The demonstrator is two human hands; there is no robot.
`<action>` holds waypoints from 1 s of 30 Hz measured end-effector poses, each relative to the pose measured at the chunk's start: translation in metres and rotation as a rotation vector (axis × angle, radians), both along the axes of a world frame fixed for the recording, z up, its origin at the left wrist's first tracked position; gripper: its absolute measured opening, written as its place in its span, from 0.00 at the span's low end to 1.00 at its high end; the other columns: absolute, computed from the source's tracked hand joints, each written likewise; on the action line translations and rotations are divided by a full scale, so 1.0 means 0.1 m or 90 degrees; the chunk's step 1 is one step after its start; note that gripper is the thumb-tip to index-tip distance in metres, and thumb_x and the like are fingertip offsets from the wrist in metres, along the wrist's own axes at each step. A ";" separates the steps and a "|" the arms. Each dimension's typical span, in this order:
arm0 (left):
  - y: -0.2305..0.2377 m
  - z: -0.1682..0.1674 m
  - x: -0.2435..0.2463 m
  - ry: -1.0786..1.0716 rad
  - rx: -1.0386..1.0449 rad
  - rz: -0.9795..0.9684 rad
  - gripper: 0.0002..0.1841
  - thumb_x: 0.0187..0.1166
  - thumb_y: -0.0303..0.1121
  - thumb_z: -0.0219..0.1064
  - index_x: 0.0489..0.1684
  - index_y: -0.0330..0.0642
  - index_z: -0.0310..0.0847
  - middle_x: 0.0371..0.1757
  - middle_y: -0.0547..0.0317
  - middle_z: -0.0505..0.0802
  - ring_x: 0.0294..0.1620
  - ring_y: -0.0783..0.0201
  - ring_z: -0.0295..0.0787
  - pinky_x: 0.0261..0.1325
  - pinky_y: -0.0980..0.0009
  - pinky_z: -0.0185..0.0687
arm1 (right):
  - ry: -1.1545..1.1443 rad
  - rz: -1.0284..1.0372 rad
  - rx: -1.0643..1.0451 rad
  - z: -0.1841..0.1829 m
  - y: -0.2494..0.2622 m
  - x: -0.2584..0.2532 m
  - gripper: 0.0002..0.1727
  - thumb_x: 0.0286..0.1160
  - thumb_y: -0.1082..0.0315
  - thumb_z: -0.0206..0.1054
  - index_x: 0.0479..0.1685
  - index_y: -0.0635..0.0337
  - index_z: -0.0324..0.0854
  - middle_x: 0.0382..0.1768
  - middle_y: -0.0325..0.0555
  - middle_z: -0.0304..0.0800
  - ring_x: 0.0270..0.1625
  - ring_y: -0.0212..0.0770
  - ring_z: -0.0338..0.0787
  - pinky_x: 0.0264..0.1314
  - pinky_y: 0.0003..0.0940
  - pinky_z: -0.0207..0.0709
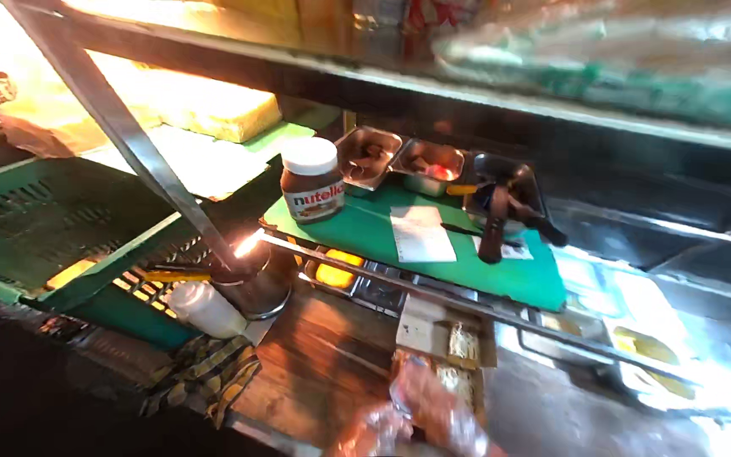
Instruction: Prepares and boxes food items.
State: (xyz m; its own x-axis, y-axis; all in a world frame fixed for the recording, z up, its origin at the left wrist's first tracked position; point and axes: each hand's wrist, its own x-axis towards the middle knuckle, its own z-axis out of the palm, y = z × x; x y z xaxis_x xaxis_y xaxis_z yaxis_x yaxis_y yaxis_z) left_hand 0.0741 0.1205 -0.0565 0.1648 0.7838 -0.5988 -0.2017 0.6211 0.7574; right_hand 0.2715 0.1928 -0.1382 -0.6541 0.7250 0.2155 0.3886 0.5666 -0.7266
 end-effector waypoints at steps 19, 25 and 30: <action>0.14 0.47 -0.07 0.071 -0.155 -0.025 0.10 0.91 0.34 0.53 0.43 0.48 0.80 0.15 0.72 0.70 0.10 0.76 0.59 0.12 0.80 0.56 | 0.062 -0.031 0.062 0.07 -0.23 -0.09 0.23 0.79 0.75 0.59 0.72 0.63 0.83 0.74 0.55 0.85 0.81 0.51 0.80 0.86 0.47 0.72; 0.05 0.48 -0.10 0.042 -0.125 -0.031 0.11 0.90 0.32 0.52 0.46 0.45 0.83 0.14 0.73 0.69 0.09 0.77 0.57 0.10 0.80 0.54 | 0.063 -0.068 0.064 0.06 -0.12 -0.08 0.23 0.78 0.76 0.59 0.73 0.63 0.83 0.75 0.53 0.85 0.81 0.49 0.80 0.86 0.47 0.72; 0.11 0.58 -0.16 0.035 -0.156 -0.062 0.12 0.90 0.34 0.54 0.45 0.45 0.85 0.14 0.72 0.69 0.08 0.77 0.56 0.09 0.82 0.52 | -0.007 -0.104 0.005 -0.10 0.02 -0.01 0.27 0.80 0.72 0.58 0.79 0.53 0.79 0.79 0.45 0.81 0.84 0.43 0.76 0.88 0.43 0.67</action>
